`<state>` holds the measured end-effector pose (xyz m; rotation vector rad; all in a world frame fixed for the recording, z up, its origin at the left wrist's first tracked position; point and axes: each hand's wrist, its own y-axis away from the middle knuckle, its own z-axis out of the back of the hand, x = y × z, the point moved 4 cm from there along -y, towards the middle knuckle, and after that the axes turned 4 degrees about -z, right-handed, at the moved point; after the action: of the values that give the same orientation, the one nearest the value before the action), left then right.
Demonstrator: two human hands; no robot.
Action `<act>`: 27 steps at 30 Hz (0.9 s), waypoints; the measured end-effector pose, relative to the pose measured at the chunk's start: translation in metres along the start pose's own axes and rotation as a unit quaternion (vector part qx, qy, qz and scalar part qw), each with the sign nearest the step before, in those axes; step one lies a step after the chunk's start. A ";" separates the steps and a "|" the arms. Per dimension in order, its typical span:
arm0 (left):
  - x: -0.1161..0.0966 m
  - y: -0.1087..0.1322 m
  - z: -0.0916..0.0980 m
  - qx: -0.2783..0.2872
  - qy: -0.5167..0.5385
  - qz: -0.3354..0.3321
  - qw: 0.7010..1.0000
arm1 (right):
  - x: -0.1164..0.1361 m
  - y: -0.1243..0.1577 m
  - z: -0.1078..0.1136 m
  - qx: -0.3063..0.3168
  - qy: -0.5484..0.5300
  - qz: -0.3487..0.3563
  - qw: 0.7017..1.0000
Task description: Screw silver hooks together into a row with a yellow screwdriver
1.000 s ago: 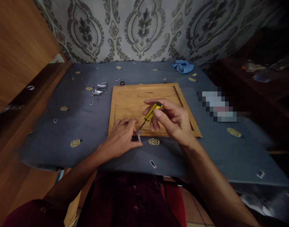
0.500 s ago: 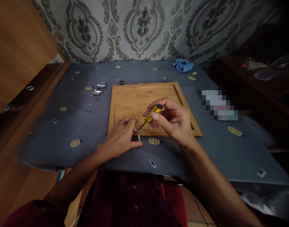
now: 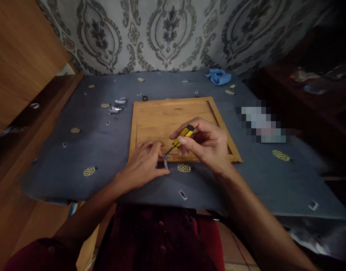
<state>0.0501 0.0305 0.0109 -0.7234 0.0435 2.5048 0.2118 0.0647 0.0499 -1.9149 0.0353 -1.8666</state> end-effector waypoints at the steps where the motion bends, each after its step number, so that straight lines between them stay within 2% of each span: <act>1: 0.000 0.000 0.000 0.001 0.000 0.000 1.000 | 0.000 0.000 0.000 0.003 -0.001 -0.004 1.000; 4: 0.000 -0.001 0.000 0.004 0.000 -0.001 1.000 | 0.000 0.001 0.000 0.021 0.000 -0.007 1.000; 7: -0.001 -0.001 0.001 0.005 0.000 0.000 1.000 | 0.000 0.002 -0.003 0.018 -0.009 0.018 1.000; 12: -0.001 -0.001 0.001 0.004 -0.004 -0.002 1.000 | 0.005 0.004 -0.002 -0.072 -0.023 0.085 0.994; 15: -0.001 -0.001 0.000 0.008 -0.004 -0.001 1.000 | 0.006 0.003 0.000 -0.089 -0.006 0.071 0.994; 21: -0.001 -0.001 0.001 0.006 -0.001 -0.004 1.000 | 0.002 0.002 -0.001 -0.061 -0.002 0.033 0.998; 27: -0.002 -0.001 0.001 0.011 0.001 0.003 1.000 | -0.003 0.002 -0.002 -0.056 -0.008 0.030 0.998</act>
<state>0.0513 0.0312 0.0128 -0.7174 0.0734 2.5058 0.2101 0.0632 0.0468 -1.9804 0.1926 -1.8451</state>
